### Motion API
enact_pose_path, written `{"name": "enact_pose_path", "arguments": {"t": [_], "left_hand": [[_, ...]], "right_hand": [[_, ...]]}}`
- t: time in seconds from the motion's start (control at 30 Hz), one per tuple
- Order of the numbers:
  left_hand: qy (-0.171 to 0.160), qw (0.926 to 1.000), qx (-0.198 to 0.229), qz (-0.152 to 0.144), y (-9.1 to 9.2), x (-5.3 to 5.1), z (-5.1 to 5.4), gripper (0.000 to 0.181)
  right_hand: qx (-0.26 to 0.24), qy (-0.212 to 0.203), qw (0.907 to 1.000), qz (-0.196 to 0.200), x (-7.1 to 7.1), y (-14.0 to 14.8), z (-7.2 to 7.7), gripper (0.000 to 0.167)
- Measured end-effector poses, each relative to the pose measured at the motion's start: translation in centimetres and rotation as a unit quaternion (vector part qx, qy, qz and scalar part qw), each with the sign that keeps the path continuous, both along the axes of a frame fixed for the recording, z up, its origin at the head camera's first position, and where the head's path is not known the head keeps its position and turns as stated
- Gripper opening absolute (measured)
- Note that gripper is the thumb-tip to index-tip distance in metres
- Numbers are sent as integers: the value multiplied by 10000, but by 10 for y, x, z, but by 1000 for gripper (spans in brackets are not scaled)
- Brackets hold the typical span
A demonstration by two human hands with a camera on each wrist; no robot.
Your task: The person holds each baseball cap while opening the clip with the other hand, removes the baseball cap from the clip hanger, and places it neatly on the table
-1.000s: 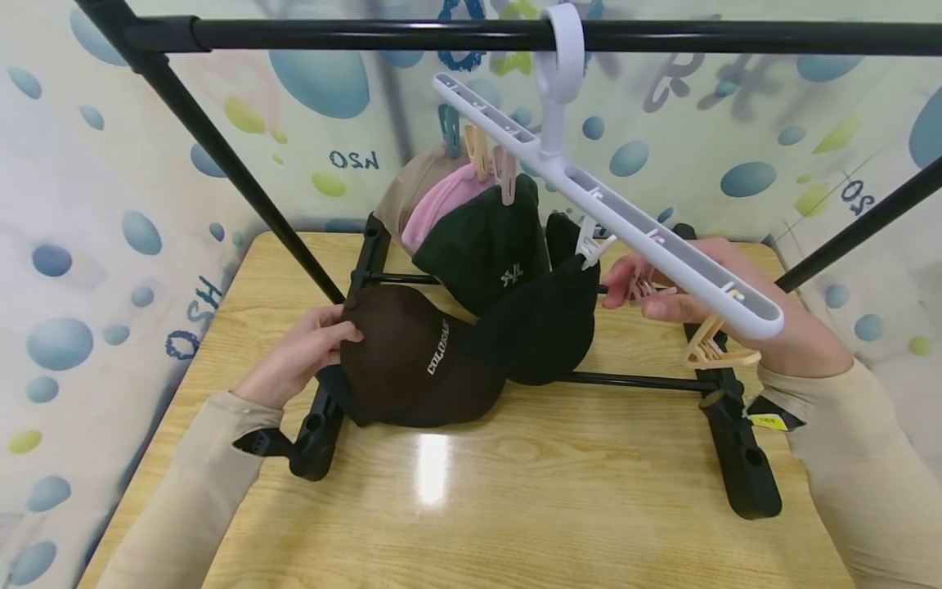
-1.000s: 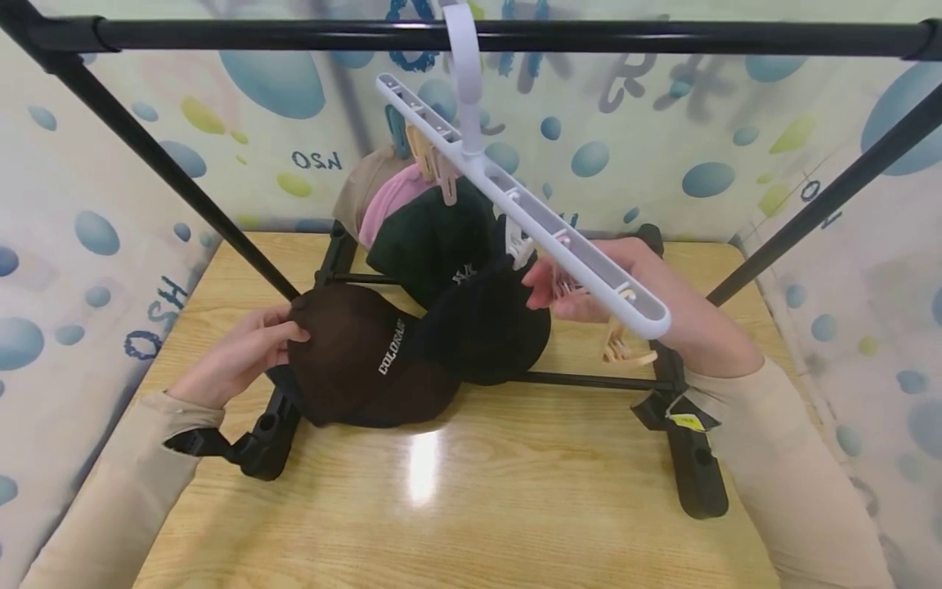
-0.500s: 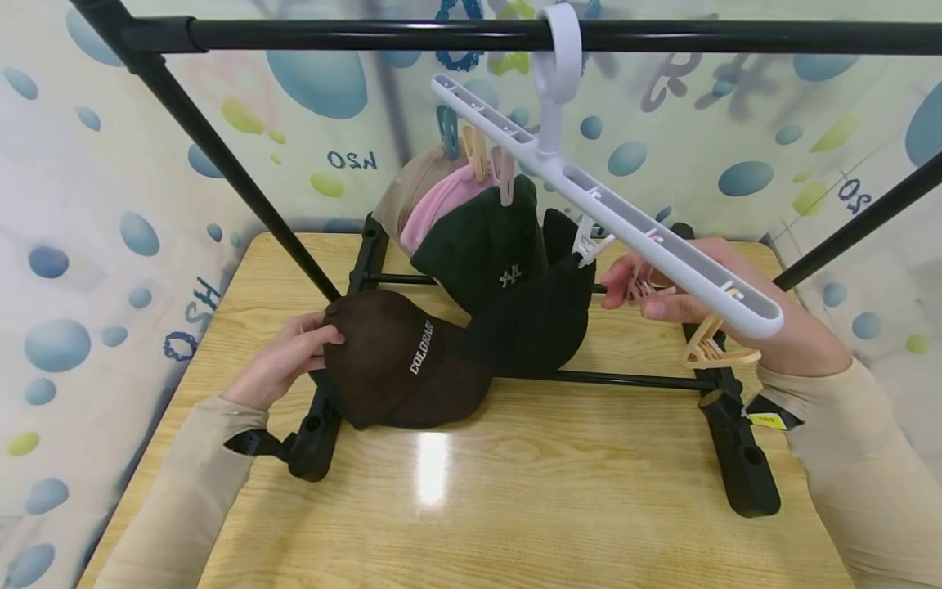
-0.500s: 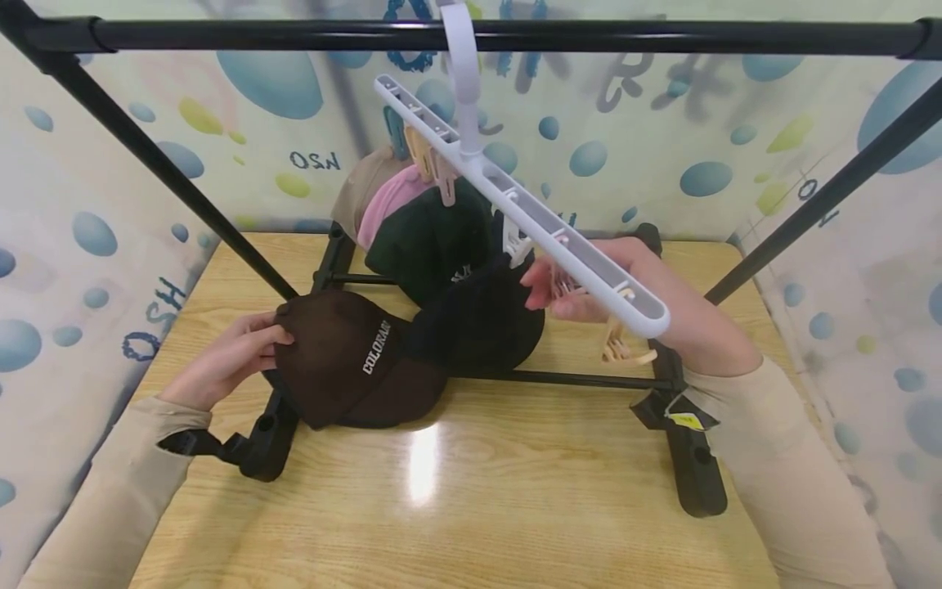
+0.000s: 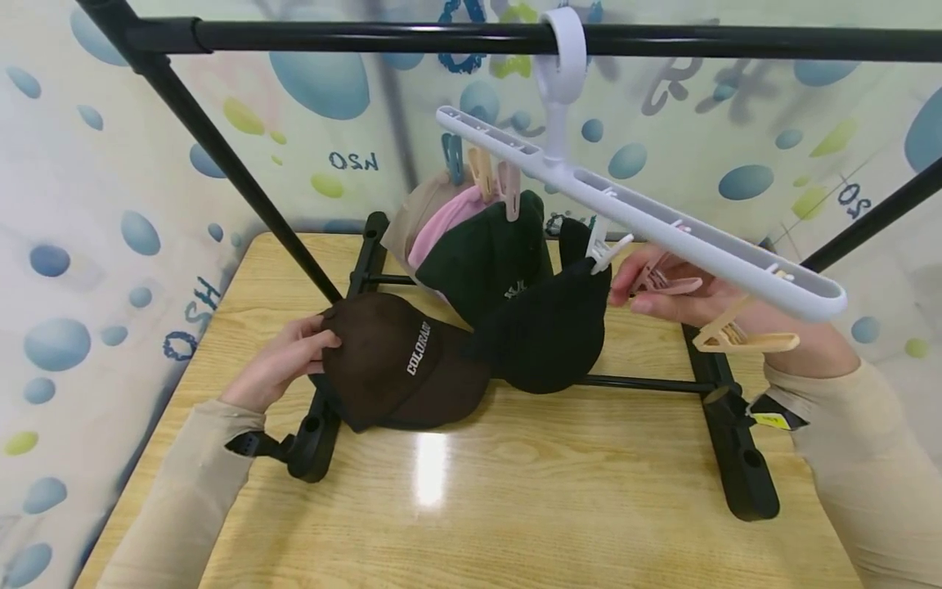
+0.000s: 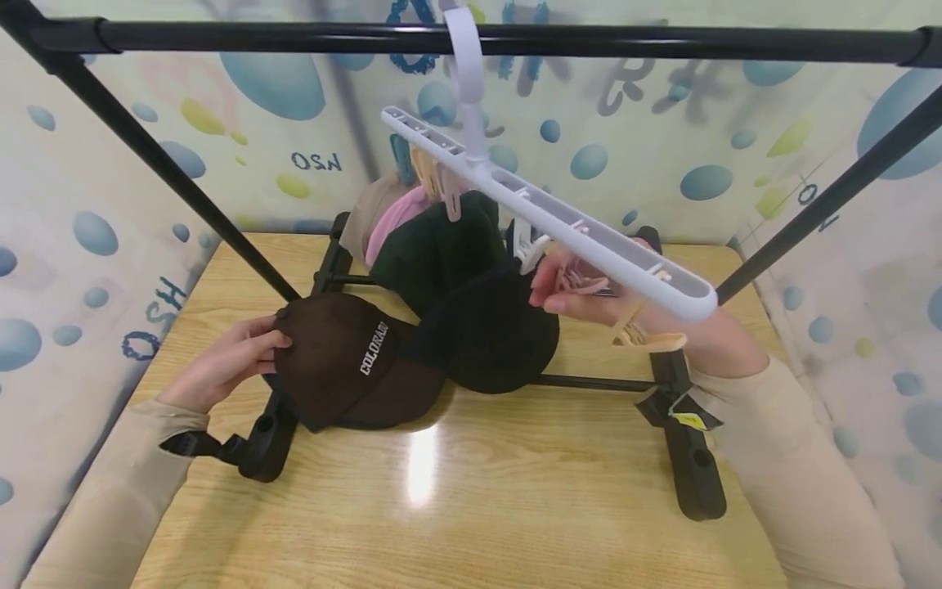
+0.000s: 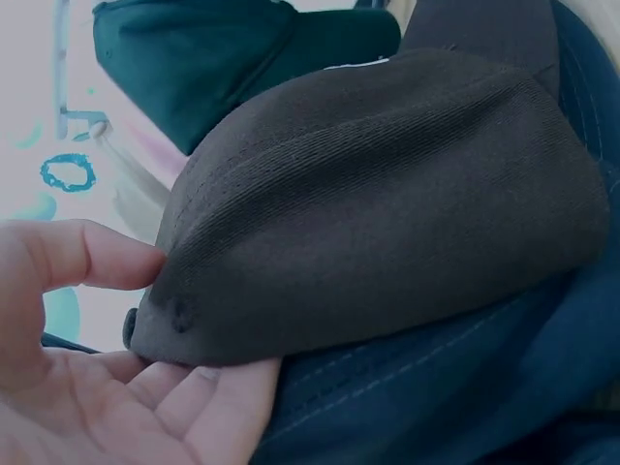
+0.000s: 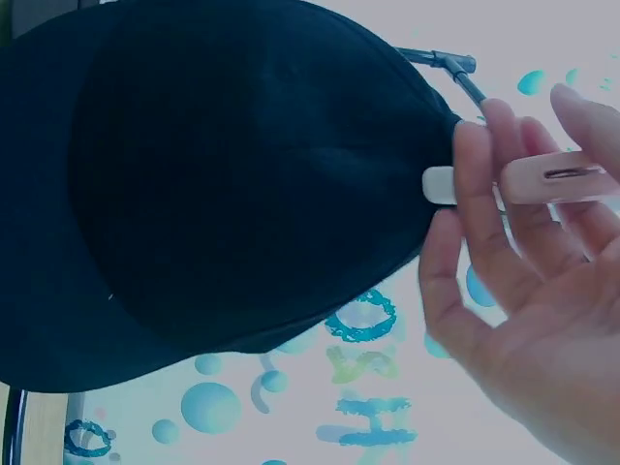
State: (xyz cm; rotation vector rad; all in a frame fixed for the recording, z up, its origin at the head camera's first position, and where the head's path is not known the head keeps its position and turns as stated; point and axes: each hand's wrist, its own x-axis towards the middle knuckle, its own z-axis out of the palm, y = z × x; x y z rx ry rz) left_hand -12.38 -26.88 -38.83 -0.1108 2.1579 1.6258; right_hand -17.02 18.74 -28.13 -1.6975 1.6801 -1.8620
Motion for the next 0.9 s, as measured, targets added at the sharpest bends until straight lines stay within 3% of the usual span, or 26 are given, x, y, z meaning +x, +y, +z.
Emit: {"name": "enact_pose_path", "arguments": {"t": [0.07, 0.4, 0.6, 0.77, 0.9], "left_hand": [[15, 10000, -32, 10, 0, 0, 0, 50], [7, 10000, -51, 27, -1, 3, 0, 52], [-7, 10000, -33, 29, -2, 3, -2, 51], [34, 10000, -22, 29, -2, 4, -3, 51], [69, 9999, -49, 67, -3, 4, -3, 50]], "right_hand": [[-271, 340, 9990, 111, -4, -2, -2, 21], [414, 413, 9926, -1068, 10, 7, 4, 24], [1464, 922, 9644, -2001, 9, 17, 6, 20], [1813, 1188, 9485, -2312, 6, 24, 8, 14], [2460, 1118, 9216, -2786, 1, 30, 10, 6]]}}
